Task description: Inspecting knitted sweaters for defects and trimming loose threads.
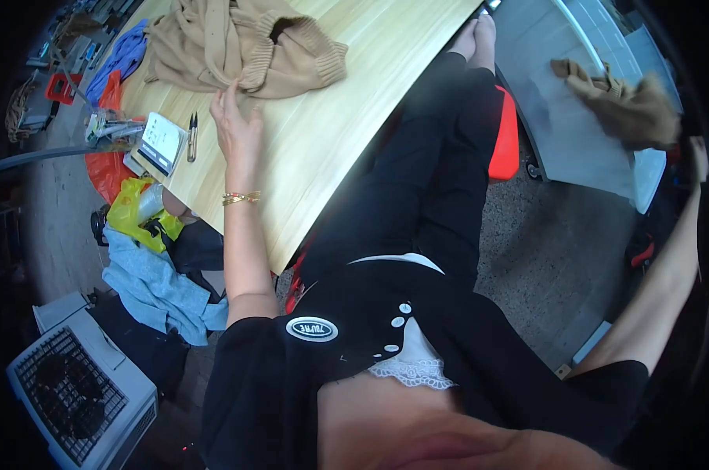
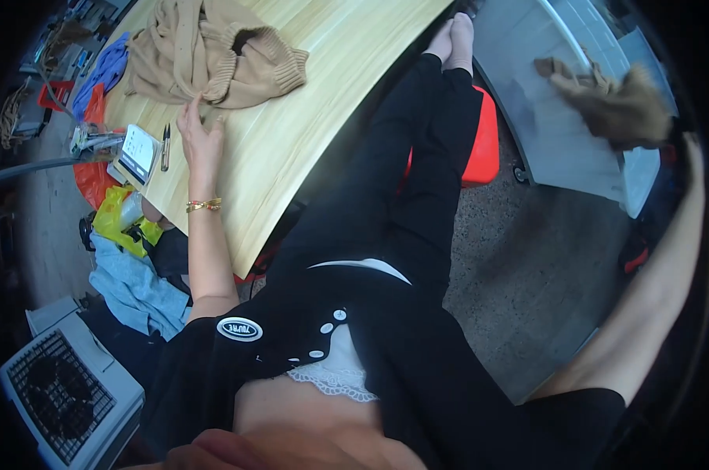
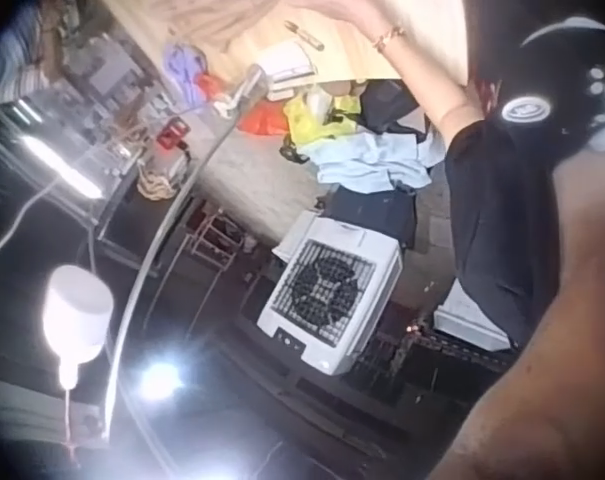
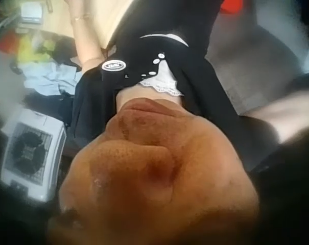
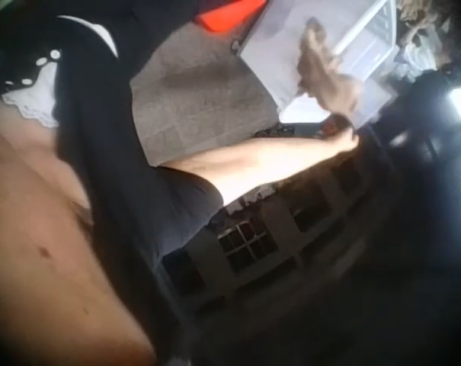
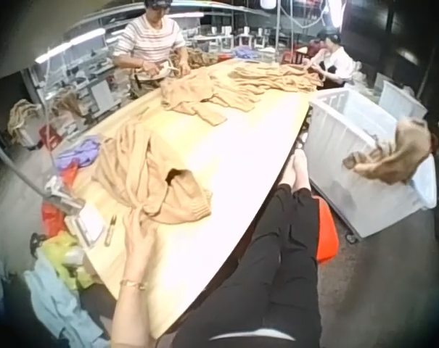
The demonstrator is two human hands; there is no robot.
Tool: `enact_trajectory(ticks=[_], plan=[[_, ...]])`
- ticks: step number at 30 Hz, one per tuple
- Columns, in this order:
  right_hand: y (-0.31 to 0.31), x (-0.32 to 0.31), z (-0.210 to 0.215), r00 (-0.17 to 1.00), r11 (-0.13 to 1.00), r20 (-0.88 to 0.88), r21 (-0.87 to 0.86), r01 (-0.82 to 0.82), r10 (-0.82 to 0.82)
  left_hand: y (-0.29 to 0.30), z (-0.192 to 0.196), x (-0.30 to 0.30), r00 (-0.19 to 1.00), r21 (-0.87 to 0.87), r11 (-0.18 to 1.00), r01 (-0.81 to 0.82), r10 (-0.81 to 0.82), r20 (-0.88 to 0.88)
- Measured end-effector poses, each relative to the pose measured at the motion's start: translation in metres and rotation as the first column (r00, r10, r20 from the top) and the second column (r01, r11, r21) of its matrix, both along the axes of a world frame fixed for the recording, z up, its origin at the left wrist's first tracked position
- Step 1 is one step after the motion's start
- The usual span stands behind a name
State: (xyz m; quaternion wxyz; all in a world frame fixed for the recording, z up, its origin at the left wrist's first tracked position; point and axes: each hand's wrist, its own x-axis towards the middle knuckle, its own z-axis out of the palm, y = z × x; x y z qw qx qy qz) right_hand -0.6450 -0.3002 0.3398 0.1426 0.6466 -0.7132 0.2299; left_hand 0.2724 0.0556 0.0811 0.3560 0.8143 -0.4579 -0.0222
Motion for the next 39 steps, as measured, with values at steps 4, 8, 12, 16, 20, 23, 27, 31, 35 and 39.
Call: enact_trajectory(ticks=[4,8,12,16,20,23,27,31,35,39], plan=[[0.008,0.054,-0.152,0.958,0.967,0.273,0.204,-0.15,0.091,-0.003,-0.004,0.002,0.998,0.008,0.999,0.031,-0.03,-0.059],[0.092,0.162,-0.308,0.929,0.944,0.366,0.287,-0.163,0.049,-0.025,-0.012,0.01,0.897,-0.247,0.899,0.362,-0.408,-0.172],[0.192,0.211,-0.388,0.642,0.881,0.673,0.473,0.009,-0.367,-0.036,-0.022,0.007,0.955,-0.103,0.964,0.246,-0.259,-0.143],[0.28,0.216,-0.449,0.505,0.835,0.679,0.521,0.18,-0.533,-0.03,-0.026,0.017,0.974,0.107,0.982,0.154,-0.169,0.154],[0.368,0.23,-0.52,0.333,0.751,0.696,0.658,0.057,-0.635,-0.038,-0.031,0.031,0.946,0.065,0.981,0.181,-0.192,0.261],[0.441,0.265,-0.56,0.134,0.636,0.623,0.765,0.102,-0.771,-0.044,-0.027,0.032,0.981,0.022,0.982,0.19,-0.19,0.041],[0.476,0.29,-0.571,-0.068,0.47,0.468,0.883,-0.017,-0.881,-0.057,0.01,0.022,0.977,-0.058,0.976,0.21,-0.208,0.039],[0.393,0.299,-0.515,0.186,0.758,0.768,0.638,-0.135,-0.613,-0.081,0.076,-0.003,0.831,-0.526,0.775,0.349,-0.516,-0.208],[0.277,0.35,-0.377,0.276,0.88,0.942,-0.04,-0.474,0.191,-0.11,0.159,-0.035,0.682,-0.678,0.621,0.393,-0.691,-0.238],[0.242,0.447,-0.205,0.178,0.618,0.75,-0.358,-0.7,0.637,-0.114,0.218,-0.07,0.441,-0.718,0.502,0.482,-0.847,-0.297]])
